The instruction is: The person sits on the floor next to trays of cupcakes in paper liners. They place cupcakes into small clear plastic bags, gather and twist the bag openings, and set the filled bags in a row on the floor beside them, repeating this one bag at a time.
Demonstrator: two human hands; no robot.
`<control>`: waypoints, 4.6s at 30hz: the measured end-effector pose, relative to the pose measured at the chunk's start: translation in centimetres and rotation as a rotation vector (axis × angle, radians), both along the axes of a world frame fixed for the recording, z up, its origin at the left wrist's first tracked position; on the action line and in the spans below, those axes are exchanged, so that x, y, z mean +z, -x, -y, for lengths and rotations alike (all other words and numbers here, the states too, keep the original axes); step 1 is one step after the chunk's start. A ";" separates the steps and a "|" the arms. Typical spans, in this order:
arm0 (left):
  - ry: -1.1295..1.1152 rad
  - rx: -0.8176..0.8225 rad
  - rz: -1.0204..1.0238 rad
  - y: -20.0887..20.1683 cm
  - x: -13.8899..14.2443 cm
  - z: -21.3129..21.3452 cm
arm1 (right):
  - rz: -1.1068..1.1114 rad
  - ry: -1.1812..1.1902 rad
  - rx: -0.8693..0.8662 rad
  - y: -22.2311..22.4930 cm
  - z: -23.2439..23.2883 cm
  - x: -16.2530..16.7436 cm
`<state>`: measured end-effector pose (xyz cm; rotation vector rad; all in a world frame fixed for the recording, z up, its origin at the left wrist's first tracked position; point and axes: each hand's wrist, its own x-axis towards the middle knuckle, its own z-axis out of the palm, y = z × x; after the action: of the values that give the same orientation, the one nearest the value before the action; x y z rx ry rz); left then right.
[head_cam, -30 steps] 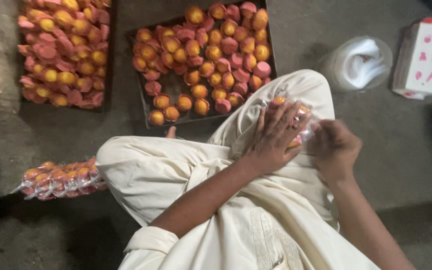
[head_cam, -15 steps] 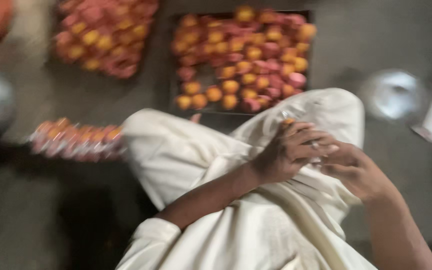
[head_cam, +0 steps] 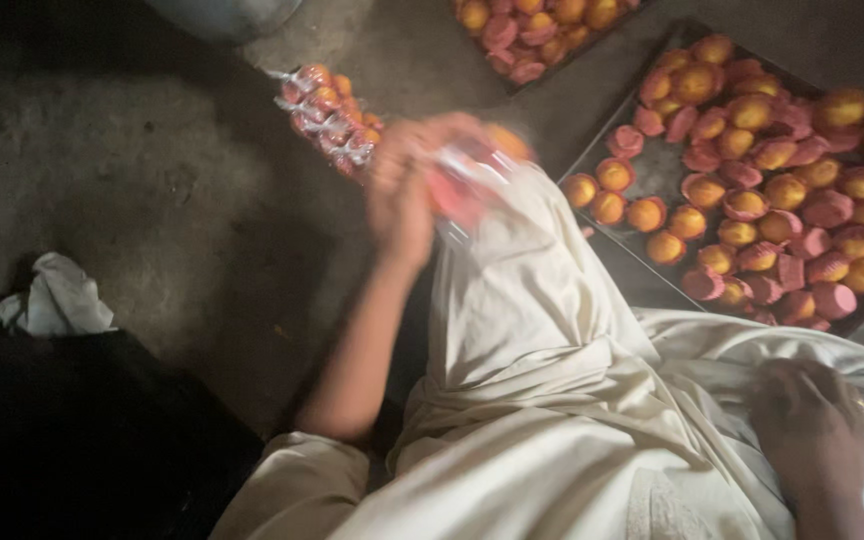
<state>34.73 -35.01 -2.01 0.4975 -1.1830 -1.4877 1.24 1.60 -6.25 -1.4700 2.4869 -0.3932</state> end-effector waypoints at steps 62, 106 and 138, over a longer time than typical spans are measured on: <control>-0.511 -0.309 0.421 19.2 -7.2 -5.2 | 0.036 0.455 -0.019 3.6 -1.8 -7.3; 0.279 -0.845 0.762 20.3 -8.2 -11.0 | 0.693 0.158 -0.084 -0.1 7.9 -4.3; 0.127 -0.454 0.523 21.6 -11.6 -10.8 | 0.741 0.659 -0.355 -1.8 5.3 -5.6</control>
<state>13.09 -24.25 -13.65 0.5751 -1.8860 -1.6998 3.09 -3.73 -11.86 -0.7694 2.0374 -1.6031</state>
